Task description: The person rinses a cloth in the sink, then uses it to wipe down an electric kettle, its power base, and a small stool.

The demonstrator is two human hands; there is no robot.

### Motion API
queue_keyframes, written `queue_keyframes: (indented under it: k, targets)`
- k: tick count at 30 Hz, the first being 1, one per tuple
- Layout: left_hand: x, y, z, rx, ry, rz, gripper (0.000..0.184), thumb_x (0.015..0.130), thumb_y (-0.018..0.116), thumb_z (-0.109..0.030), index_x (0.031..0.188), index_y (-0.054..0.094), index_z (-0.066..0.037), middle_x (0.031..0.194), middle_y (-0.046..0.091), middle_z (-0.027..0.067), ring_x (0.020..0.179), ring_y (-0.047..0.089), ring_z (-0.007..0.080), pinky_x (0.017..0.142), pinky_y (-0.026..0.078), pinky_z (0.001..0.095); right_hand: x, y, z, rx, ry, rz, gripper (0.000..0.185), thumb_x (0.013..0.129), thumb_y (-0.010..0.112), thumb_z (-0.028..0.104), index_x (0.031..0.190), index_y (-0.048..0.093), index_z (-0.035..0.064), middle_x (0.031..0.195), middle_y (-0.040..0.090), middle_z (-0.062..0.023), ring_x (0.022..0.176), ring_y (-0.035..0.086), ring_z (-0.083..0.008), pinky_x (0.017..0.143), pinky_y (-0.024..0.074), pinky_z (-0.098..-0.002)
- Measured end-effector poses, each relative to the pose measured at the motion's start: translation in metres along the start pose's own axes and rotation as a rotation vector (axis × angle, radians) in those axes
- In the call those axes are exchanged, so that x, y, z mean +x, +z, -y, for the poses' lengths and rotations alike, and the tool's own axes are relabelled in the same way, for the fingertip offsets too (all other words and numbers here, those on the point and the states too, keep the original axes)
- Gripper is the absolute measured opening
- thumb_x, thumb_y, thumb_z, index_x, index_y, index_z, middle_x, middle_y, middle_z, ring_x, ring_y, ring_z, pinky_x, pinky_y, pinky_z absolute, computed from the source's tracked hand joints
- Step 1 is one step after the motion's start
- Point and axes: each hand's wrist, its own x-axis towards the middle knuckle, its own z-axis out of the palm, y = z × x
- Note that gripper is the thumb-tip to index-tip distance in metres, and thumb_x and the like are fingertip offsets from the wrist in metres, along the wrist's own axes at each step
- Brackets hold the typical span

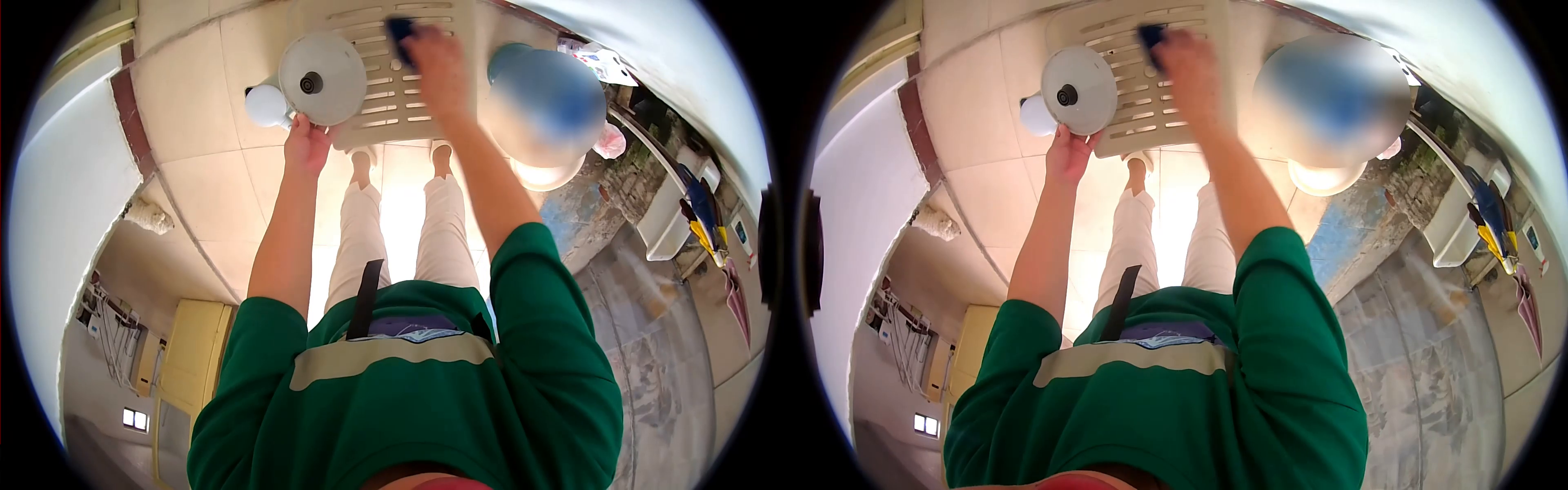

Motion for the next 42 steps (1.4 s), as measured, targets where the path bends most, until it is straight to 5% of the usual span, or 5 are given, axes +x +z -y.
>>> queue_keyframes:
  k: [8,14,25,32,42]
  targets:
    - [0.001,-0.005,0.004,-0.012,0.004,-0.008,0.038,0.095,0.045,-0.027,0.128,0.039,-0.01,0.132,0.044,0.0083,0.122,0.043,0.0289,0.102,0.038,0.0538,-0.126,-0.031,0.018,-0.13,0.263,0.032,0.05,0.069,0.051,-0.007,0.115,0.059,0.0117,0.127,0.051,-0.0123,0.121,0.043,-0.0352,0.102,0.0328,-0.0426]
    - [0.002,-0.005,0.003,0.009,0.026,0.034,0.024,0.098,0.038,-0.024,0.117,0.043,-0.011,0.123,0.052,0.0071,0.113,0.052,0.026,0.093,0.046,0.0527,0.052,-0.02,-0.05,-0.102,0.118,-0.303,0.062,0.065,0.053,-0.01,0.123,0.052,0.0114,0.129,0.049,-0.0109,0.118,0.042,-0.0347,0.098,0.0345,-0.0428]
    - [0.001,-0.008,0.002,-0.01,0.021,0.01,0.019,0.097,0.041,-0.023,0.113,0.044,-0.012,0.12,0.053,0.0064,0.114,0.051,0.0258,0.092,0.046,0.0515,0.019,-0.018,-0.029,-0.098,0.242,-0.304,0.061,0.068,0.053,-0.007,0.127,0.05,0.0096,0.117,0.054,-0.0194,0.114,0.047,-0.0364,0.097,0.0368,-0.0453]
    - [0.003,-0.005,0.003,-0.009,0.016,0.029,0.018,0.098,0.04,-0.021,0.112,0.045,-0.012,0.119,0.054,0.0071,0.112,0.053,0.026,0.094,0.045,0.0519,0.079,0.027,0.018,-0.035,-0.222,-0.141,0.045,0.077,0.05,0.007,0.122,0.054,0.0138,0.12,0.055,-0.0156,0.116,0.048,-0.032,0.098,0.037,-0.045]
    - [0.002,-0.007,0.003,-0.047,0.044,-0.012,0.02,0.098,0.039,-0.021,0.114,0.045,-0.01,0.118,0.054,0.0073,0.111,0.053,0.0257,0.094,0.046,0.0508,0.029,-0.004,-0.039,-0.152,0.515,-0.311,0.06,0.07,0.054,-0.004,0.126,0.052,0.0173,0.122,0.053,-0.0131,0.115,0.047,-0.0342,0.096,0.0389,-0.0406]
